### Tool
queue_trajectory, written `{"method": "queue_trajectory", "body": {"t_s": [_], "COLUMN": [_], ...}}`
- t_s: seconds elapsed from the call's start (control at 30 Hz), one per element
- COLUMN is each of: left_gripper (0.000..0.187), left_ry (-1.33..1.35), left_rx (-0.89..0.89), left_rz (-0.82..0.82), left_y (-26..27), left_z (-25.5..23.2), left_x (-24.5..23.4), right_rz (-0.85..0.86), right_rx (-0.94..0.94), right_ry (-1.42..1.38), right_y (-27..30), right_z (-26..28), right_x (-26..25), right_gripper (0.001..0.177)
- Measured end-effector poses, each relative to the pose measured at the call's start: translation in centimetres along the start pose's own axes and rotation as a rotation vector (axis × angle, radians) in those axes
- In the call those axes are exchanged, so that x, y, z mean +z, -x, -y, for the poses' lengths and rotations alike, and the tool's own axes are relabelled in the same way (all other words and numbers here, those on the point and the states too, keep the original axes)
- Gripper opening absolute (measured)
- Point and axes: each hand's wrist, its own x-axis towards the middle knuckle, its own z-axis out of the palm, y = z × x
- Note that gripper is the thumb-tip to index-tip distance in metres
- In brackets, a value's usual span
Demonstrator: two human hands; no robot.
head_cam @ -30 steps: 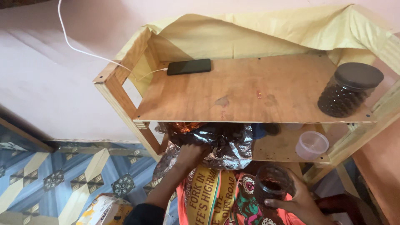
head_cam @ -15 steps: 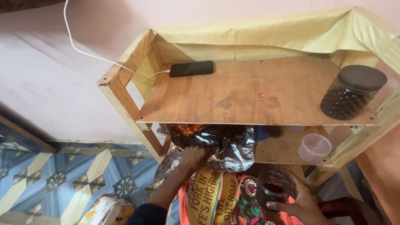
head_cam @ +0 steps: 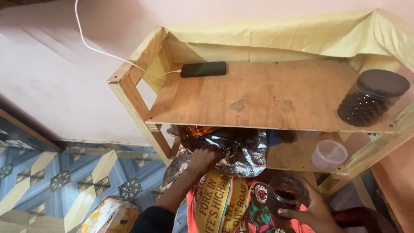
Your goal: The person opens a jar containing dark granular material, then repeatedly transfers the contents by hand from a foil-wrapped pile into the jar. The person secures the lid and places the jar on the shelf.
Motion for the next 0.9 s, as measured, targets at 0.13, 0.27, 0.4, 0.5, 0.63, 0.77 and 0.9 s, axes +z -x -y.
{"method": "queue_trajectory", "body": {"t_s": [0.13,0.27,0.4,0.5,0.63,0.77,0.9], "left_gripper": [0.009,0.013,0.016,0.019,0.023,0.021,0.021], "left_ry": [0.028,0.032,0.047,0.042,0.055,0.050,0.051], "left_rx": [0.015,0.071,0.006,-0.015,-0.023,-0.029,-0.100], "left_rz": [-0.048,-0.120,-0.063,-0.041,-0.017,0.001,0.090], "left_y": [-0.5,0.0,-0.2,-0.1,-0.2,-0.5,-0.4], "left_z": [0.1,-0.5,-0.9,-1.0,-1.0,-0.7,-0.7], "left_x": [-0.8,-1.0,-2.1,-2.3,-1.7,-1.4,-1.4], "right_rz": [0.016,-0.014,-0.003,-0.005,-0.010,-0.011,-0.030], "right_rx": [-0.024,0.008,-0.008,0.010,-0.002,0.060,0.020], "right_ry": [-0.026,0.013,0.013,0.041,0.068,0.049,0.044], "right_y": [-0.5,-0.2,-0.6,-0.8,-0.6,-0.5,-0.5], "right_z": [-0.1,-0.8,-0.8,-0.8,-0.8,-0.5,-0.1], "right_x": [-0.3,-0.4,-0.5,-0.6,-0.7,-0.7,-0.5], "right_gripper": [0.102,0.101,0.105,0.107,0.106,0.105,0.106]}}
